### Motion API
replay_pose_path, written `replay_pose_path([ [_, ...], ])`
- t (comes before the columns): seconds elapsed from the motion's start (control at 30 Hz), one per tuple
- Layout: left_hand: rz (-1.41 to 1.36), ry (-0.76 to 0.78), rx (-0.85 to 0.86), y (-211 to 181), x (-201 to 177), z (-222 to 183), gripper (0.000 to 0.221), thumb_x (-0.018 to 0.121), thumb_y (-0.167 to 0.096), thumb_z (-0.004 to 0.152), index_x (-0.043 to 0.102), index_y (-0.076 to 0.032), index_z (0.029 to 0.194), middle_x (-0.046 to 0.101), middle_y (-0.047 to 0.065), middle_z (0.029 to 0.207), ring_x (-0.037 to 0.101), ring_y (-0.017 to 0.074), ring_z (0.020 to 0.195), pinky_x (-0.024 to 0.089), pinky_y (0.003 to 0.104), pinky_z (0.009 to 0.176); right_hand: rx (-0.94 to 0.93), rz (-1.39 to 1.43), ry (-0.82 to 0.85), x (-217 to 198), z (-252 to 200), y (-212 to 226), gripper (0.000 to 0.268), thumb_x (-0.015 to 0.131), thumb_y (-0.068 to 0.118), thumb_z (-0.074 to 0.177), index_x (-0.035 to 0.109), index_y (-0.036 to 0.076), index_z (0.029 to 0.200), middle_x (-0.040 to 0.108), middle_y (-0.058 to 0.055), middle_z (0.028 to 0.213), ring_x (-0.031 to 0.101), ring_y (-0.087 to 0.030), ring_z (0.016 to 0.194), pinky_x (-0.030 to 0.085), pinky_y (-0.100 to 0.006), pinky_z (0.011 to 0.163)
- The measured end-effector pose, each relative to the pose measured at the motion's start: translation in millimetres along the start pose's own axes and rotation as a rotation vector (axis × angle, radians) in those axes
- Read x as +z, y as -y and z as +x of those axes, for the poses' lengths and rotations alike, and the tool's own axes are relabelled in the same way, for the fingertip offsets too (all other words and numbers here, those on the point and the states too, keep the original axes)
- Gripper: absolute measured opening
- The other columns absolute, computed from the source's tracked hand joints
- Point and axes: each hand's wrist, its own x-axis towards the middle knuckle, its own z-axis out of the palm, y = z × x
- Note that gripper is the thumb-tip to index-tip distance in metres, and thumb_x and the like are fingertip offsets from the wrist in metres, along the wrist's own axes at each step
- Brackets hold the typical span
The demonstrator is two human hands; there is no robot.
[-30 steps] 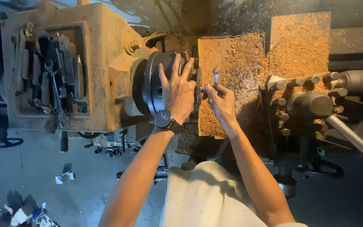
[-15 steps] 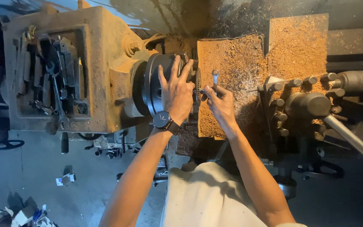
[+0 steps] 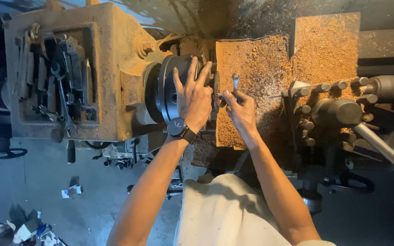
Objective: Adjusting and machining a metal gear using a metal lathe and hand tools.
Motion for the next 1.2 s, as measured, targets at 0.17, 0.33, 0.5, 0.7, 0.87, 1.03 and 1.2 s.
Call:
replay_pose_path([
  [0.17, -0.016, 0.021, 0.005, 0, -3, 1, 0.011, 0.068, -0.009, 0.077, 0.077, -0.008, 0.07, 0.051, 0.006, 0.153, 0.028, 0.0359, 0.151, 0.011, 0.075, 0.118, 0.006, 0.002, -0.009, 1, 0, 0, 0.031, 0.069, 0.03, 0.1, 0.071, 0.0, 0.091, 0.055, 0.002, 0.061, 0.041, -0.003, 0.046, 0.029, -0.022, 0.039],
  [0.33, 0.009, 0.028, 0.037, 1, -4, 0, 0.009, 0.069, -0.009, 0.079, 0.075, -0.007, 0.073, 0.049, 0.007, 0.155, 0.026, 0.0373, 0.152, 0.011, 0.076, 0.118, 0.006, 0.007, -0.019, 2, -1, 3, 0.032, 0.069, 0.031, 0.098, 0.071, 0.0, 0.091, 0.058, 0.003, 0.063, 0.042, -0.003, 0.047, 0.03, -0.022, 0.041],
  [0.5, 0.039, 0.084, 0.049, 2, -5, 0, 0.009, 0.069, -0.008, 0.079, 0.075, -0.007, 0.072, 0.045, 0.008, 0.159, 0.023, 0.038, 0.153, 0.01, 0.077, 0.118, 0.017, -0.024, -0.017, -2, 0, 1, 0.035, 0.07, 0.034, 0.098, 0.069, 0.0, 0.089, 0.049, 0.005, 0.058, 0.042, -0.004, 0.046, 0.03, -0.022, 0.04],
  [0.7, 0.052, 0.093, 0.059, 5, -5, 0, 0.005, 0.07, -0.009, 0.08, 0.074, -0.007, 0.078, 0.045, 0.01, 0.159, 0.025, 0.0387, 0.152, 0.01, 0.077, 0.116, 0.058, -0.077, -0.043, 3, -3, 11, 0.036, 0.067, 0.036, 0.099, 0.071, 0.0, 0.095, 0.051, 0.004, 0.06, 0.041, -0.004, 0.046, 0.03, -0.022, 0.04],
  [0.87, -0.24, -0.153, 0.064, -21, -59, -44, 0.008, 0.074, -0.007, 0.086, 0.071, -0.005, 0.093, 0.06, 0.011, 0.135, 0.049, 0.0332, 0.133, 0.032, 0.059, 0.112, 0.028, -0.032, -0.088, -4, -39, 34, 0.033, 0.063, 0.031, 0.101, 0.074, 0.0, 0.104, 0.064, 0.002, 0.07, 0.045, -0.002, 0.049, 0.032, -0.02, 0.042],
  [1.03, -0.46, -0.216, -0.034, -43, -59, -101, 0.015, 0.076, -0.004, 0.087, 0.072, -0.005, 0.101, 0.07, 0.009, 0.111, 0.065, 0.0281, 0.102, 0.055, 0.042, 0.091, 0.044, 0.043, 0.077, -13, -85, 7, 0.024, 0.071, 0.016, 0.095, 0.075, -0.005, 0.104, 0.07, -0.003, 0.077, 0.049, -0.003, 0.054, 0.035, -0.02, 0.045],
  [1.2, -0.529, -0.242, -0.049, -41, -26, -131, 0.02, 0.071, -0.001, 0.091, 0.069, 0.001, 0.11, 0.07, 0.014, 0.115, 0.07, 0.0327, 0.105, 0.057, 0.041, 0.093, 0.17, 0.048, 0.111, -14, -99, -14, 0.021, 0.077, 0.011, 0.091, 0.077, -0.005, 0.104, 0.067, -0.002, 0.074, 0.047, -0.003, 0.055, 0.032, -0.02, 0.046],
])
